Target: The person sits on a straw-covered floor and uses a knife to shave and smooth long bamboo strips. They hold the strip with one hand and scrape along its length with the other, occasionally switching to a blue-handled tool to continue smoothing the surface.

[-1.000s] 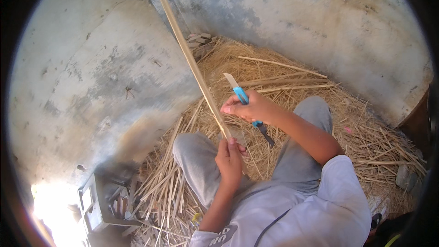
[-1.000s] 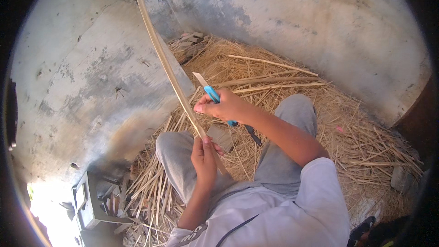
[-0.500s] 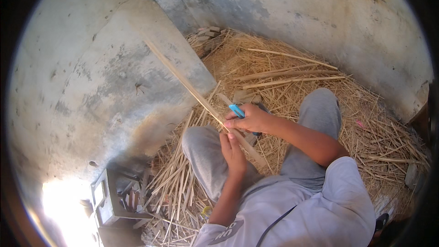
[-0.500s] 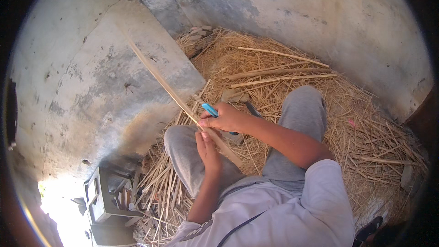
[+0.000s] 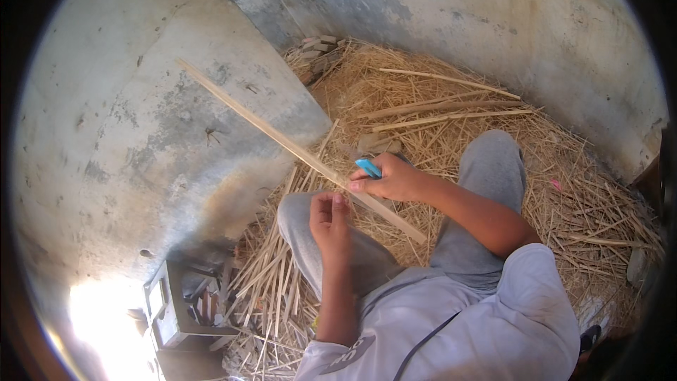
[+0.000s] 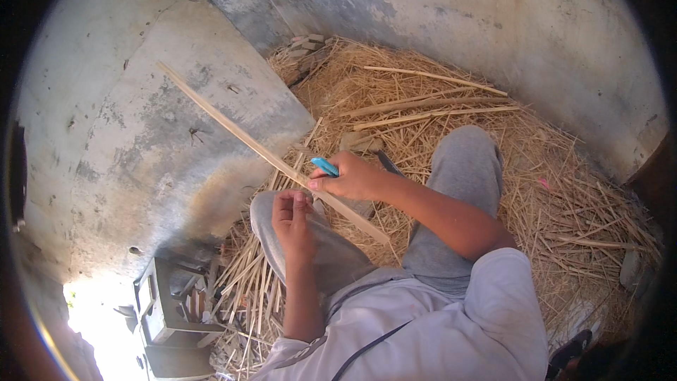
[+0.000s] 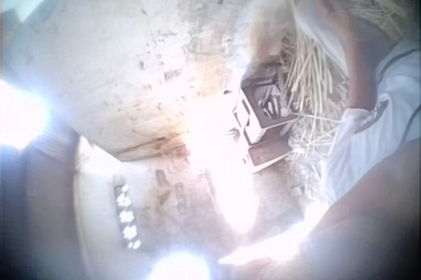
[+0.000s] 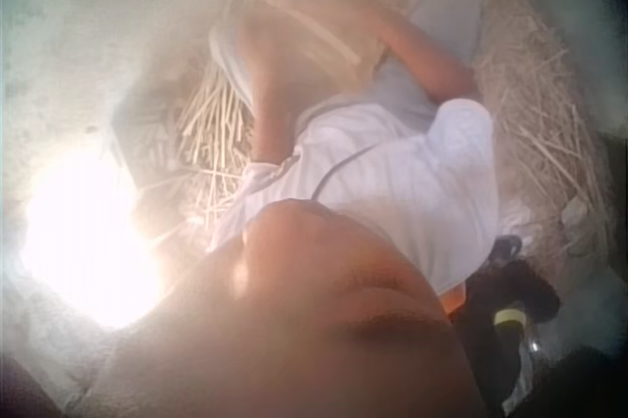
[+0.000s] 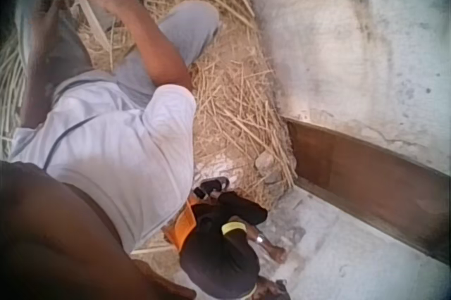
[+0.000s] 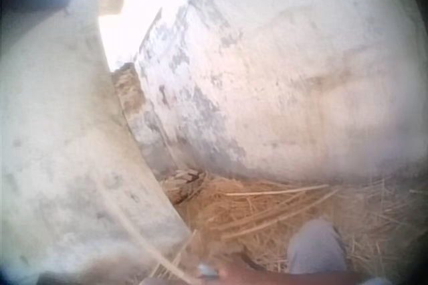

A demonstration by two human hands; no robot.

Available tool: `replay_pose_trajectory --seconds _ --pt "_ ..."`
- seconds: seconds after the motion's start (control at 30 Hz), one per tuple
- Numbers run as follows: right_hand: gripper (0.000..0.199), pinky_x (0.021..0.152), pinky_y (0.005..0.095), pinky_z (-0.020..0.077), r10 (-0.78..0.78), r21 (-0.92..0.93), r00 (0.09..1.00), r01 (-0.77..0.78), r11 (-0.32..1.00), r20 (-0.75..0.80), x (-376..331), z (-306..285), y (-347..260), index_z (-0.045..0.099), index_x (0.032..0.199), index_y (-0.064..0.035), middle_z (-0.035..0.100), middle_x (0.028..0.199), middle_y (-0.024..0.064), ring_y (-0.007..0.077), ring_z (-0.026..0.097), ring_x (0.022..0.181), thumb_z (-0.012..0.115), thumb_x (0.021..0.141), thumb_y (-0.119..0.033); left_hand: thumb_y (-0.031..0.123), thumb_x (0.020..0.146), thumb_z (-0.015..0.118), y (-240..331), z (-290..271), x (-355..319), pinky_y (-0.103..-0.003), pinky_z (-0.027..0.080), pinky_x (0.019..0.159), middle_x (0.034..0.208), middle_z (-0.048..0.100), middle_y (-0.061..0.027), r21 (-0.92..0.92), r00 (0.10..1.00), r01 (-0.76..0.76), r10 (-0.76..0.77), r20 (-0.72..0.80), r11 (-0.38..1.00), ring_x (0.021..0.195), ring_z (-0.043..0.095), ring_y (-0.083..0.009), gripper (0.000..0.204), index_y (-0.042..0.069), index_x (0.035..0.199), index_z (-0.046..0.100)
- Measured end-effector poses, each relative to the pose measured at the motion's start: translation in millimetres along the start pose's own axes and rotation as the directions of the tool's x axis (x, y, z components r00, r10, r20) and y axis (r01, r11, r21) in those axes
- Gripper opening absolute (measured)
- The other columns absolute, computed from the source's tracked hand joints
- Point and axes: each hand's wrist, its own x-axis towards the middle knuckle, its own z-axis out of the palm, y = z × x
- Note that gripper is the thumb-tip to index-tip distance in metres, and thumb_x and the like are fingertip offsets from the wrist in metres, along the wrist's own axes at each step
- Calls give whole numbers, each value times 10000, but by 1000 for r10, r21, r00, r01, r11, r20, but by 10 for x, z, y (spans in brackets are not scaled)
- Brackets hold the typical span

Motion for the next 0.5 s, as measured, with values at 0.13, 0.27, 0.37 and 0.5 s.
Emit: replay_pose_trajectory --seconds 0.13,0.27,0.37,0.5 --pt "275 604 281 448 -45 -40 998 44 998 -32 -43 13 -30 710 1037 -40 612 730 -9 76 540 659 694 952 -301 84 998 604 120 -76 74 -231 493 680 844 670 -40 250 971 -131 175 -164 959 726 604 -79 66 25 971 614" --pt "300 640 312 450 53 -121 994 -64 991 -91 -102 -314 -43 711 986 -51 607 701 1 109 554 672 690 938 -347 78 959 650 212 -849 265 -314 522 785 907 715 -76 373 856 63 142 -497 926 835 646 -155 154 7 1094 627" --pt "286 624 291 451 -11 -167 998 0 986 -67 -154 -500 -182 713 1029 -49 631 736 -9 92 554 675 679 960 -324 107 903 701 421 -1269 227 -435 458 986 1100 700 -123 930 910 172 309 -277 326 1102 604 -275 376 31 1256 596" --pt "298 632 295 450 -47 -170 998 41 985 -33 -162 -402 -158 720 1037 -42 637 741 -10 95 553 677 685 956 -326 170 855 736 946 -967 169 -494 333 1114 1340 591 -123 974 875 -184 474 101 132 1347 441 -333 569 74 1376 527"
